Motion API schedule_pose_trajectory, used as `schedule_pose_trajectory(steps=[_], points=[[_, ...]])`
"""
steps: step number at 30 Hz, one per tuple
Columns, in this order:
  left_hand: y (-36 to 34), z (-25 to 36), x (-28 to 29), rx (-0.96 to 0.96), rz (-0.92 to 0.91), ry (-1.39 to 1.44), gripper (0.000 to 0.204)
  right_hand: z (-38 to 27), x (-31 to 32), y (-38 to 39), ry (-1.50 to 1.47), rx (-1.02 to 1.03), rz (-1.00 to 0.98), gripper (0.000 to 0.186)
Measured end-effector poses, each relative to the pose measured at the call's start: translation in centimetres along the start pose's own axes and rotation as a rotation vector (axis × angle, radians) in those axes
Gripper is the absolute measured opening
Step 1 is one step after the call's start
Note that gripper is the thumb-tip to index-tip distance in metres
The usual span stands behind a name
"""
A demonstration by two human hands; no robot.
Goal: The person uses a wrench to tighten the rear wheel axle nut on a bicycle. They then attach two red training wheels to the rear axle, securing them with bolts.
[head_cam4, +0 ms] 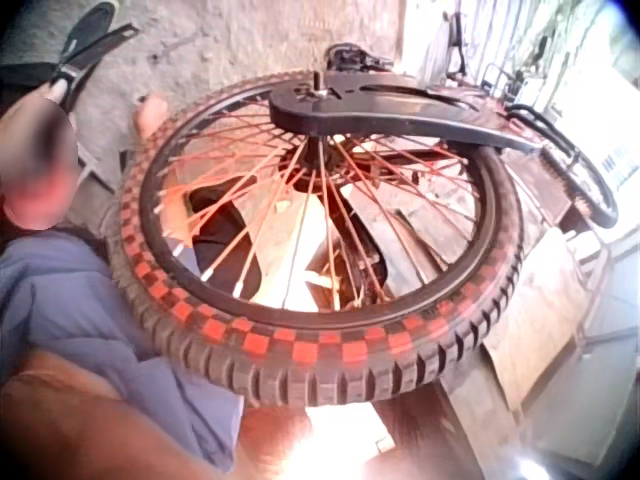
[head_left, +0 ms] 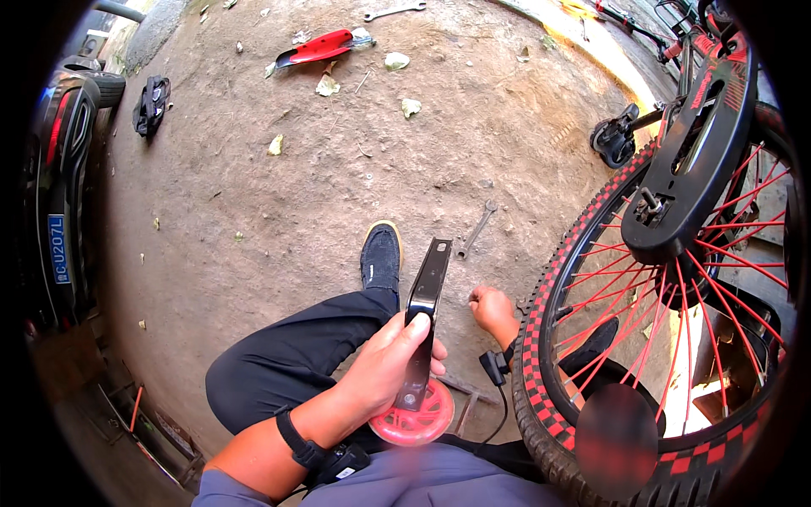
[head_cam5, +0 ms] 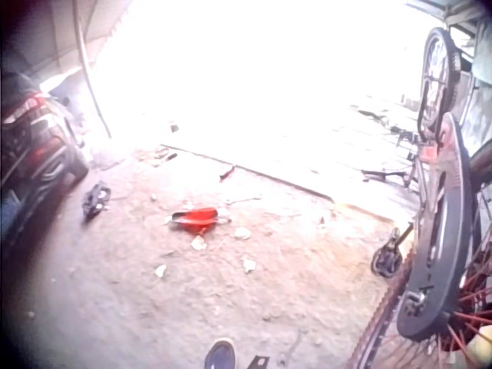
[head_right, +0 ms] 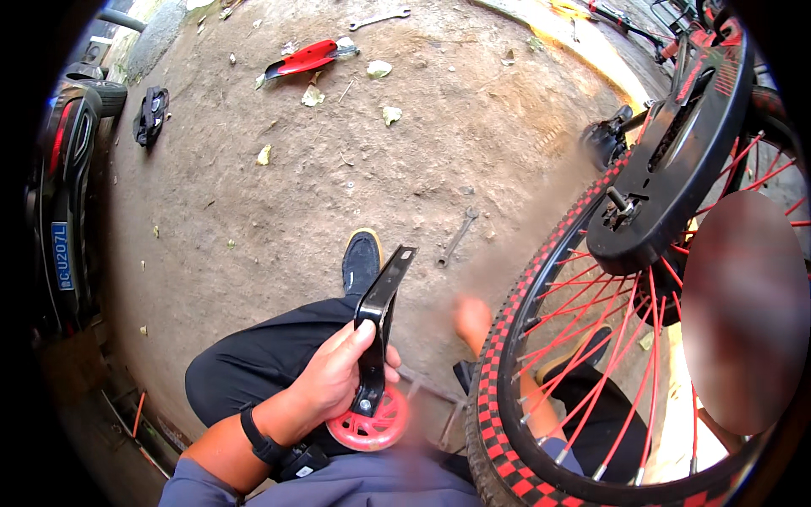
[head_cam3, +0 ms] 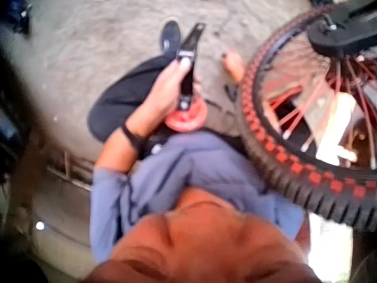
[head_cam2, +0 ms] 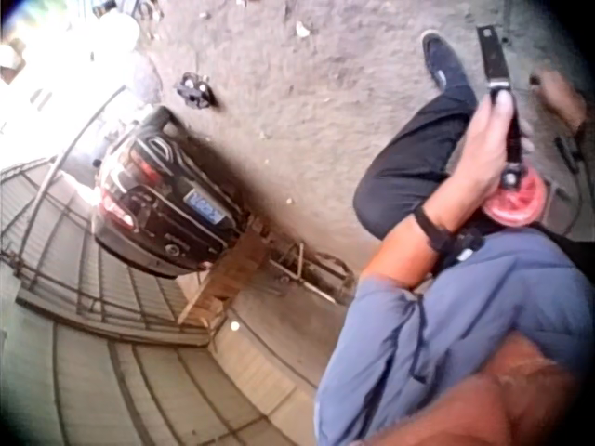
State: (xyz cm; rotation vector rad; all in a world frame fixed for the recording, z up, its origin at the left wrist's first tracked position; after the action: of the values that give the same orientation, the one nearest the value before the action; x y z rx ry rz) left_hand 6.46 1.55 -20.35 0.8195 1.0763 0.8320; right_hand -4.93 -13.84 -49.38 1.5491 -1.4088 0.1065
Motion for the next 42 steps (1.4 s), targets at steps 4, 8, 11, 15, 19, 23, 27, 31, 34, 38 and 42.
schedule_pose_trajectory(steps=[4, 8, 11, 15, 19, 23, 27, 31, 34, 38, 42], points=[[0.2, 1.1, -0.2, -0.085, 0.024, -0.05, 0.031, -7.5, 3.9, 2.3, -0.223, 0.257, -0.047, 0.022], [1.1, 2.8, -0.4, -0.23, 0.004, -0.046, 0.023, -16.6, 10.9, 6.7, -0.391, 0.376, -0.095, 0.027], [2.3, 4.3, -0.2, -0.313, -0.046, 0.087, 0.022, -23.3, 16.9, 11.8, -0.435, 0.497, -0.134, 0.035], [5.0, 6.5, -0.2, -0.43, -0.069, 0.179, 0.022, -26.5, 21.9, 18.9, -0.49, 0.731, 0.283, 0.035], [6.8, 5.2, 0.1, -0.398, -0.126, 0.23, 0.022, -26.1, 22.6, 22.3, -0.626, 0.503, 0.207, 0.029], [8.3, 2.7, -0.8, -0.285, -0.241, 0.206, 0.024, -28.7, 27.1, 27.7, -0.323, 0.718, 0.442, 0.026], [10.1, 0.6, -1.3, -0.235, -0.33, 0.083, 0.033, -29.5, 30.5, 30.2, -0.183, 0.715, 0.62, 0.03], [12.0, -2.0, -2.3, -0.131, -0.418, -0.039, 0.034, -33.7, 30.5, 30.9, 0.054, 0.832, 0.563, 0.037], [14.5, -2.6, -4.1, -0.089, -0.571, -0.19, 0.039, -36.2, 29.0, 30.9, 0.259, 0.953, 0.51, 0.037], [16.6, -3.6, -4.1, -0.066, -0.636, -0.351, 0.031, -39.5, 27.8, 31.4, 0.44, 1.027, 0.381, 0.039], [17.9, -4.2, -4.1, -0.061, -0.698, -0.503, 0.025, -41.1, 26.7, 31.6, 0.506, 1.06, 0.302, 0.024]])
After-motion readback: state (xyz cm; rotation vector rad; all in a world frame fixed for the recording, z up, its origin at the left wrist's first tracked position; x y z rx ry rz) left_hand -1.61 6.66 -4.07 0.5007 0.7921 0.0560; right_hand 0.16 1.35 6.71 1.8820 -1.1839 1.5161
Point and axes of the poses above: each hand's wrist, its own y-axis away from the middle knuckle, its own x-axis out of the back of the hand, z = x × y, the point moved 10 cm from there along -y, towards the middle knuckle, and after that the axes turned 6 degrees about x, right-handed, at the moved point
